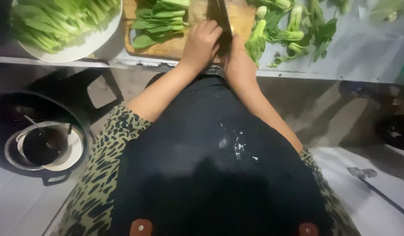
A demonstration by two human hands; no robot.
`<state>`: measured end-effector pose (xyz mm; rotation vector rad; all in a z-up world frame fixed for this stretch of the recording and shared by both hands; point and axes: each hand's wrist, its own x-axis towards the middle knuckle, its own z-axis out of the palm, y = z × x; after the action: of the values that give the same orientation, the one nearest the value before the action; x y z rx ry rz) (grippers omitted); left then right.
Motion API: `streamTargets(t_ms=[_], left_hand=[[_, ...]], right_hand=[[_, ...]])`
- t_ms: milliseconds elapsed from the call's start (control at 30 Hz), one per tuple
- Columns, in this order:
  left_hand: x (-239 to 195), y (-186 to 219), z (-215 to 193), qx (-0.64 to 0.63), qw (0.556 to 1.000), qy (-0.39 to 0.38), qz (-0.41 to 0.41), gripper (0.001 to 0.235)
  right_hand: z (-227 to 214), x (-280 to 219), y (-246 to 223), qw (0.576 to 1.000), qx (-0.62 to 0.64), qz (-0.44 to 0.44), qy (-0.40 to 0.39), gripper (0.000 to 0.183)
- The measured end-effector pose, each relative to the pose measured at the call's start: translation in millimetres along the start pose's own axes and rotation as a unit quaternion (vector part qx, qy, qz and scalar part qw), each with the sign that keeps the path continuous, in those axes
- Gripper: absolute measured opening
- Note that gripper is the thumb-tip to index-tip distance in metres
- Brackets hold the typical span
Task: The person repeatedly chops green leafy vegetables on a wooden cutting board using a cleaver. They trim the ends, slice the stems, and transfer the cut pieces into a white bowl. The process continues with multiple bunches of vegetables throughout the clip.
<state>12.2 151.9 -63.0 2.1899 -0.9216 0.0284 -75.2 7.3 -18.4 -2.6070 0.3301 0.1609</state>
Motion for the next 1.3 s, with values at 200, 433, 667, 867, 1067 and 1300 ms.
streamTargets(t_ms=[200, 433, 667, 867, 1067, 1300], left_hand=[[4.3, -0.4, -37.1, -0.127, 0.992, -0.007, -0.008, 0.068], [-14.0, -0.9, -84.7, -0.081, 0.994, 0.054, -0.049, 0.045], [1.7, 12.9, -40.4, 0.003, 0.997, 0.020, 0.071, 0.053], [7.5, 12.3, 2.0, 0.056, 0.998, -0.001, 0.005, 0.048], [1.1, 6.8, -0.6, 0.025, 0.999, -0.028, -0.003, 0.037], [-1.6, -5.1, -40.4, 0.124, 0.989, 0.066, 0.052, 0.057]], right_hand=[[-8.6, 19.4, 20.3, 0.992, 0.119, 0.020, 0.020, 0.038], [-23.3, -6.7, 32.3, 0.967, 0.245, 0.034, 0.057, 0.036], [-35.7, -16.1, 38.6, 0.977, 0.195, -0.007, 0.085, 0.034], [-25.8, -9.5, 40.2, 0.999, 0.036, -0.013, 0.027, 0.037], [-4.8, 26.9, 56.3, 0.996, 0.058, -0.042, 0.047, 0.035], [-17.3, 13.3, 73.0, 0.971, 0.184, -0.116, 0.103, 0.034]])
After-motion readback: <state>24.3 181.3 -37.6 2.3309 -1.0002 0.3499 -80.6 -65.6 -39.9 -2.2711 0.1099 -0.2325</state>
